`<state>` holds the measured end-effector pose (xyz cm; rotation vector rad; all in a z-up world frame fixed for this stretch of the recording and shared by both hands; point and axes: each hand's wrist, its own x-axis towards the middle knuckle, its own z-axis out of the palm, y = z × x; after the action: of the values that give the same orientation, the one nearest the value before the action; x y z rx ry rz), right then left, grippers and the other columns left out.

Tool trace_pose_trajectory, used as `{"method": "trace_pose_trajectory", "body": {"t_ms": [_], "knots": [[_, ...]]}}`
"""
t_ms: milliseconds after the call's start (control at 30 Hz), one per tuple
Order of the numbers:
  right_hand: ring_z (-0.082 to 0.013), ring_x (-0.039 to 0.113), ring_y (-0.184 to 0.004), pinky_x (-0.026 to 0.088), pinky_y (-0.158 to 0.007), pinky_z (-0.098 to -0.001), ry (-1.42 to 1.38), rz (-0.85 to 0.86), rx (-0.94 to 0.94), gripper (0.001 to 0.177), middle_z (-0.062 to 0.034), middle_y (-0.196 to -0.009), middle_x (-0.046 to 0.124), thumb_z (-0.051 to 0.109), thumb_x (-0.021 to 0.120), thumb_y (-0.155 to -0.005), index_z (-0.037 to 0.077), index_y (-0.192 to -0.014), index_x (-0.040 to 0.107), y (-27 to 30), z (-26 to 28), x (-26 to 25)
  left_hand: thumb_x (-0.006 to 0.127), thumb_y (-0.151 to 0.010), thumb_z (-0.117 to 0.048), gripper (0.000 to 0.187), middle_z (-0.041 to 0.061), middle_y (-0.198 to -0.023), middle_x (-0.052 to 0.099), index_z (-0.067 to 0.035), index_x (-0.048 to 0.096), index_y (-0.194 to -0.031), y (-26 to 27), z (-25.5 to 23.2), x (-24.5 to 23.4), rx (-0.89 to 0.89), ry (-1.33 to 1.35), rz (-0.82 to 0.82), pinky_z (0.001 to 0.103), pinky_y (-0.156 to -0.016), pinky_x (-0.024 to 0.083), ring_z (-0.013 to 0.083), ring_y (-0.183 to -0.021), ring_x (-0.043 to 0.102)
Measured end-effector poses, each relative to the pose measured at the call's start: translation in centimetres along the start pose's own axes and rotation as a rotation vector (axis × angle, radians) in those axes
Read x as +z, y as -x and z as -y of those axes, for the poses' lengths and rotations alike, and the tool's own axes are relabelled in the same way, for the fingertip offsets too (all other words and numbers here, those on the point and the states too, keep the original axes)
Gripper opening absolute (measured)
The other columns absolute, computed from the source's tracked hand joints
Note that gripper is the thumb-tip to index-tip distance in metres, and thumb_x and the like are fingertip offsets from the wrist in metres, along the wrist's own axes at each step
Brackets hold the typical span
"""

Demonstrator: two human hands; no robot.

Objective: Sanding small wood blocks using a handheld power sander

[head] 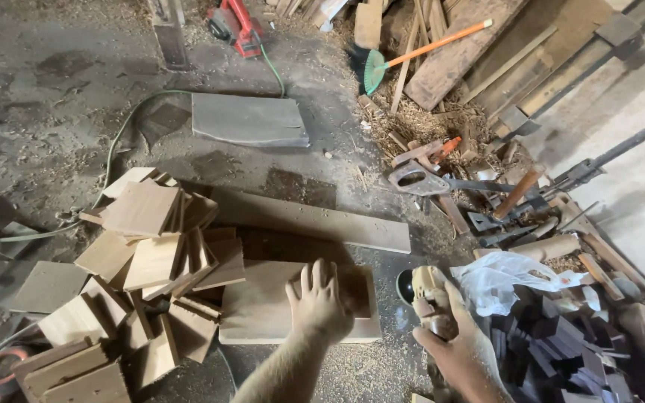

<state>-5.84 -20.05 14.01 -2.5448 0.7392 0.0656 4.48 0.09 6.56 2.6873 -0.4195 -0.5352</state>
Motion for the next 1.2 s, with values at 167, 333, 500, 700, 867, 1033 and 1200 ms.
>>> {"method": "trace_pose_trajectory", "body": {"t_ms": [167, 333, 500, 700, 867, 1033, 1200], "knots": [[-0.0197, 0.071, -0.121, 0.058, -0.102, -0.0336, 0.008, 0.008, 0.002, 0.108, -0.0014, -0.142, 0.064, 0.029, 0.087, -0.071, 0.029, -0.161, 0.028, 0.2, -1.6, 0.2, 0.069, -0.091, -0.043, 0.072, 0.021, -0.161, 0.027, 0.0, 0.044, -0.143, -3.3, 0.6, 1.5, 0.099, -0.126, 0.021, 0.069, -0.118, 0.018, 0.038, -0.153, 0.015], [-0.0273, 0.08, -0.074, 0.062, -0.049, -0.0324, -0.356, 0.015, 0.09, 0.109, -0.0181, -0.135, 0.066, 0.006, 0.079, -0.07, 0.022, -0.163, 0.025, 1.1, 1.6, -1.0, 0.058, -0.103, -0.024, 0.024, 0.004, -0.124, 0.072, -0.013, 0.065, -0.123, -0.3, -0.3, -0.8, 0.298, 0.244, -0.313, 0.05, -0.112, 0.045, 0.0183, -0.114, 0.071], [-0.0234, 0.071, -0.071, 0.055, -0.051, -0.0305, -0.442, -0.005, 0.049, 0.105, -0.0088, -0.132, 0.068, 0.002, 0.077, -0.07, 0.023, -0.162, 0.031, 2.0, 3.9, -1.3, 0.059, -0.094, -0.011, 0.048, 0.004, -0.146, 0.05, -0.02, 0.057, -0.14, 0.6, 2.7, 5.6, 0.478, -0.038, -0.392, 0.058, -0.12, 0.023, 0.0238, -0.138, 0.041], [-0.018, 0.08, -0.084, 0.066, -0.067, -0.0296, -0.12, 0.102, 0.02, 0.108, -0.0046, -0.125, 0.076, 0.025, 0.077, -0.074, 0.031, -0.165, 0.019, 1.8, 4.7, -0.3, 0.052, -0.1, -0.033, 0.053, 0.029, -0.153, 0.038, -0.003, 0.05, -0.142, 3.4, 2.2, 9.7, 0.421, -0.17, -0.516, 0.066, -0.112, 0.027, 0.0419, -0.139, 0.035], [-0.0221, 0.079, -0.106, 0.07, -0.082, -0.0318, -0.108, 0.014, -0.163, 0.111, -0.0052, -0.137, 0.069, 0.021, 0.081, -0.066, 0.031, -0.162, 0.027, -0.9, 2.2, 4.9, 0.067, -0.089, -0.047, 0.085, 0.034, -0.159, 0.025, 0.005, 0.039, -0.149, 3.3, 2.4, 15.1, 0.447, -0.116, -0.476, 0.073, -0.112, 0.015, 0.0477, -0.149, 0.021], [-0.0223, 0.072, -0.114, 0.057, -0.095, -0.0307, -0.393, -0.019, -0.318, 0.101, -0.0101, -0.137, 0.07, 0.007, 0.071, -0.061, 0.018, -0.157, 0.041, -1.6, 1.7, 7.7, 0.068, -0.07, -0.086, 0.129, 0.032, -0.164, 0.022, 0.001, 0.028, -0.157, 2.3, 3.5, 17.9, 0.413, -0.359, -0.827, 0.067, -0.117, 0.019, 0.0465, -0.156, 0.018], [-0.0223, 0.076, -0.092, 0.062, -0.075, -0.0271, -0.411, 0.026, -0.296, 0.109, -0.0136, -0.134, 0.07, -0.003, 0.073, -0.061, 0.016, -0.16, 0.033, -1.4, 2.7, 8.7, 0.072, -0.074, -0.077, 0.125, 0.037, -0.158, 0.026, 0.007, 0.027, -0.155, 2.5, 3.5, 17.5, 0.433, -0.306, -0.718, 0.071, -0.117, 0.019, 0.0506, -0.15, 0.021]]}}
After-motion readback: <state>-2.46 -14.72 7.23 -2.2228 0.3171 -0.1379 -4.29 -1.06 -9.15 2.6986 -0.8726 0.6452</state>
